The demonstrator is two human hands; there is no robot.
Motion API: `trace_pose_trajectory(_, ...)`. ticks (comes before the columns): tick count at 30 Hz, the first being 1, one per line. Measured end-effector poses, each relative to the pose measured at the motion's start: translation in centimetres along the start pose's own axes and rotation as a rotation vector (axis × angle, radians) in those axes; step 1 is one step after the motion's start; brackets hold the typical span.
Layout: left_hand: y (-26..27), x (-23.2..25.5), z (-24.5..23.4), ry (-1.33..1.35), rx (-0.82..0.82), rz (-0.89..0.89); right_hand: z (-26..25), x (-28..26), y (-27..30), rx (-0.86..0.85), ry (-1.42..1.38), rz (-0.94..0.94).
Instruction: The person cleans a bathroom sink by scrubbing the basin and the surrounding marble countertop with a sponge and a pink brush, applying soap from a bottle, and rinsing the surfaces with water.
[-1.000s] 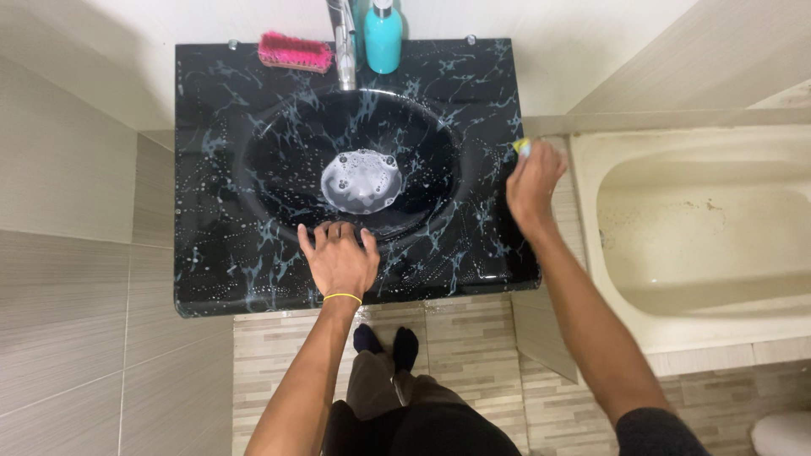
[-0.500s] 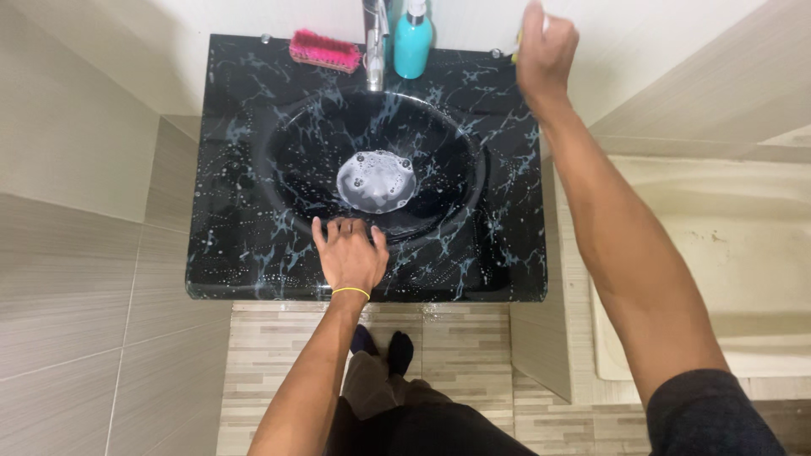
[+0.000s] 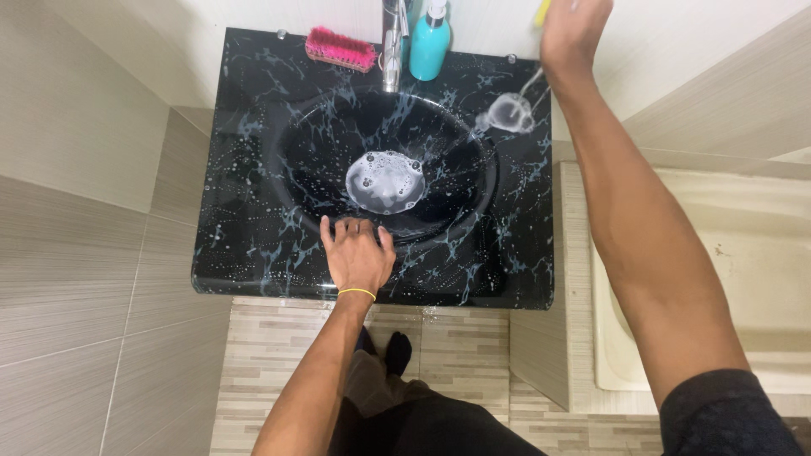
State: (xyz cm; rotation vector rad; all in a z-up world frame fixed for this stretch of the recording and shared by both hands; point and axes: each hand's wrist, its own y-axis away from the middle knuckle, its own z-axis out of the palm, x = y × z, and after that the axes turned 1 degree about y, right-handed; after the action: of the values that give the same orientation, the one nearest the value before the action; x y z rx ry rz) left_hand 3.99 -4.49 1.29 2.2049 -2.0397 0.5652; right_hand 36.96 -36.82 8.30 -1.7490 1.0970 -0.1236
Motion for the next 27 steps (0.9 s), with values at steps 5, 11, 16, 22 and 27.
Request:
trace_pose_trajectory(5,0.0,0.1,-0.1,-0.008,-0.039,-0.016,-1.5,-4.0,2.9,-0.161,-0.226,0.013)
trace_pose_trajectory(11,0.2,0.1,0.0,0.015,-0.003,-0.001,-0.2,1.7,4.2,-0.287,0.229,0.135)
trace_pose_trajectory(16,-0.1,0.2,0.0,0.034,0.016,-0.006,-2.0,1.7,2.1,-0.459,0.505,-0.251)
trace_pose_trajectory(22,-0.2,0.2,0.0,0.023,0.019,0.001,-1.4,1.4,5.7,-0.878,0.567,-0.018)
trace_pose_trajectory(27,-0.4,0.1,-0.1,0.036,0.004,-0.017,-2.4,3.3,9.1,-0.973,0.457,0.172)
